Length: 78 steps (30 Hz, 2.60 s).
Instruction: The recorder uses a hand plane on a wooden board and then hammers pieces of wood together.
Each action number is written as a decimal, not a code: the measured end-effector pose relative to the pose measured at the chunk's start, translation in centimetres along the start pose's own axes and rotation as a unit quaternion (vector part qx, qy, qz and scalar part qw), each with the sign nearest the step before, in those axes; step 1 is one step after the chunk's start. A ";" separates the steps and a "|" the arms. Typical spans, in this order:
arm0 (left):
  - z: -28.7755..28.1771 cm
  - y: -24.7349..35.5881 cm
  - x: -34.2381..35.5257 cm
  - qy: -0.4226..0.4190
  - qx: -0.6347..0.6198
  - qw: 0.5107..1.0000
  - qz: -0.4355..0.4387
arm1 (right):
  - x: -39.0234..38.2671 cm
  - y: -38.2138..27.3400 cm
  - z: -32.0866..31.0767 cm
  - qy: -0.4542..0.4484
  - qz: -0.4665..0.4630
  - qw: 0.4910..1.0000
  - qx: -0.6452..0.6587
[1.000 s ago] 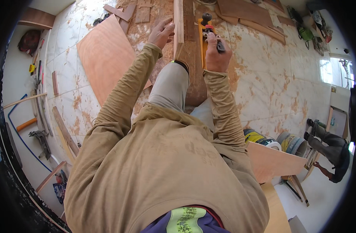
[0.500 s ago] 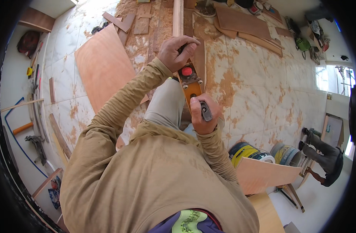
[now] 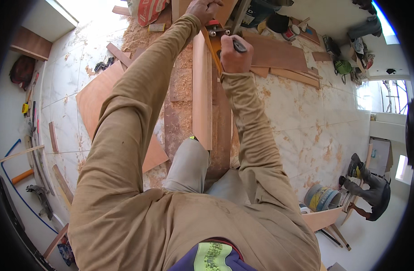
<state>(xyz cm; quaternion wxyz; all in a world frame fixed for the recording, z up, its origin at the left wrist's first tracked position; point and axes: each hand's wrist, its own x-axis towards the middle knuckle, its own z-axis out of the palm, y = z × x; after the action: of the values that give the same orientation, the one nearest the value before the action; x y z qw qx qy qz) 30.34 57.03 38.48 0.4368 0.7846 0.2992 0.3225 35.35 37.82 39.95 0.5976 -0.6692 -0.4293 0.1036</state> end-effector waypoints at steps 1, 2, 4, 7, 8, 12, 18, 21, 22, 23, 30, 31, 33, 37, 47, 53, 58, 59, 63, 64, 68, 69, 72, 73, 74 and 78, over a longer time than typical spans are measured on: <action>-1.3 -5.5 5.2 0.112 0.059 0.989 0.072 | 4.0 0.8 3.7 -0.011 0.023 0.996 0.086; -8.6 -10.0 8.9 0.246 0.164 0.946 0.134 | 6.7 -1.4 9.6 -0.044 0.009 0.987 0.156; -15.1 -12.5 9.3 0.361 0.130 0.915 0.127 | 8.1 -4.9 14.1 -0.083 -0.004 0.972 0.218; -3.7 -10.0 -1.1 0.295 -0.301 0.907 0.015 | 6.6 -0.1 7.7 -0.015 -0.032 0.995 0.090; -1.7 -8.9 -7.7 0.152 -0.263 0.953 -0.007 | 6.0 0.8 5.8 -0.001 -0.028 0.997 0.076; -1.3 -4.7 -35.4 -0.182 -0.147 0.951 -0.202 | 2.1 -1.4 5.5 -0.046 0.041 0.991 0.115; 3.5 2.2 -43.5 -0.049 0.027 0.996 -0.076 | -10.9 -4.8 -0.1 -0.083 0.014 0.992 0.092; 5.0 2.6 -40.2 0.065 -0.066 0.986 -0.141 | -20.1 -8.2 -5.6 -0.090 0.103 0.985 0.107; 4.9 2.3 -39.5 0.061 -0.068 0.985 -0.145 | -22.8 -9.1 -7.9 -0.106 0.128 0.981 0.102; 4.7 2.0 -39.0 0.004 0.012 0.992 -0.127 | -25.4 -9.8 -9.9 -0.112 0.126 0.981 0.091; 3.0 0.8 -39.9 -0.101 -0.021 0.992 -0.070 | -33.6 -11.7 -14.1 -0.101 0.097 0.987 0.076; 1.7 0.9 -40.2 -0.117 -0.080 0.987 -0.073 | -33.3 -12.0 -14.1 -0.103 0.122 0.983 0.089; -1.2 1.0 -40.2 -0.119 -0.217 0.957 -0.151 | -32.6 -12.3 -14.1 -0.106 0.144 0.978 0.108; -2.5 6.5 -36.9 0.123 -0.311 0.942 -0.016 | -31.3 -12.5 -14.0 -0.120 0.101 0.985 0.068; 0.3 12.7 -35.8 0.044 0.019 0.992 0.117 | -32.1 -14.0 -15.6 -0.165 0.071 0.983 0.029; -2.0 5.5 -19.3 0.026 0.041 0.986 0.161 | -19.3 -6.7 -7.0 -0.044 0.095 0.992 0.067; -8.2 -1.7 -5.7 0.134 0.149 0.973 0.114 | -2.9 -2.2 4.3 -0.096 -0.033 0.988 0.113; -7.2 -1.0 -5.6 0.083 0.038 0.996 0.007 | -2.8 -2.1 4.1 -0.095 -0.033 0.989 0.110; -3.8 3.4 -13.2 0.014 -0.064 0.994 -0.090 | -11.1 -5.5 -2.4 -0.098 0.046 0.990 0.094; -3.4 4.0 -16.0 0.051 0.035 0.998 0.010 | -14.2 -6.5 -4.0 -0.108 0.070 0.988 0.090; -1.1 9.5 -29.5 0.056 -0.065 0.996 0.004 | -25.7 -11.0 -11.4 -0.134 0.116 0.981 0.077; -0.9 9.5 -32.6 0.092 -0.077 0.992 0.026 | -27.9 -11.6 -12.8 -0.135 0.114 0.981 0.078; 1.2 8.9 -39.8 0.130 -0.227 0.965 -0.032 | -32.3 -12.5 -16.2 -0.107 0.125 0.980 0.108; 1.8 8.7 -41.4 0.135 -0.354 0.918 -0.116 | -33.1 -13.0 -17.2 -0.074 0.163 0.975 0.133; 2.4 7.6 -42.7 0.129 -0.352 0.920 -0.114 | -33.8 -13.4 -17.9 -0.040 0.199 0.966 0.159; 4.2 4.9 -41.9 0.000 -0.005 1.000 -0.011 | -33.7 -13.2 -19.8 -0.012 0.199 0.977 0.076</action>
<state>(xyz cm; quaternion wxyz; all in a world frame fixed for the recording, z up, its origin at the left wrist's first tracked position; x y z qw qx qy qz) 8.81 21.30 30.79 0.4443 0.7790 0.3066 0.3190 21.76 -0.86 44.36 0.6090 -0.6926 -0.2854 0.2608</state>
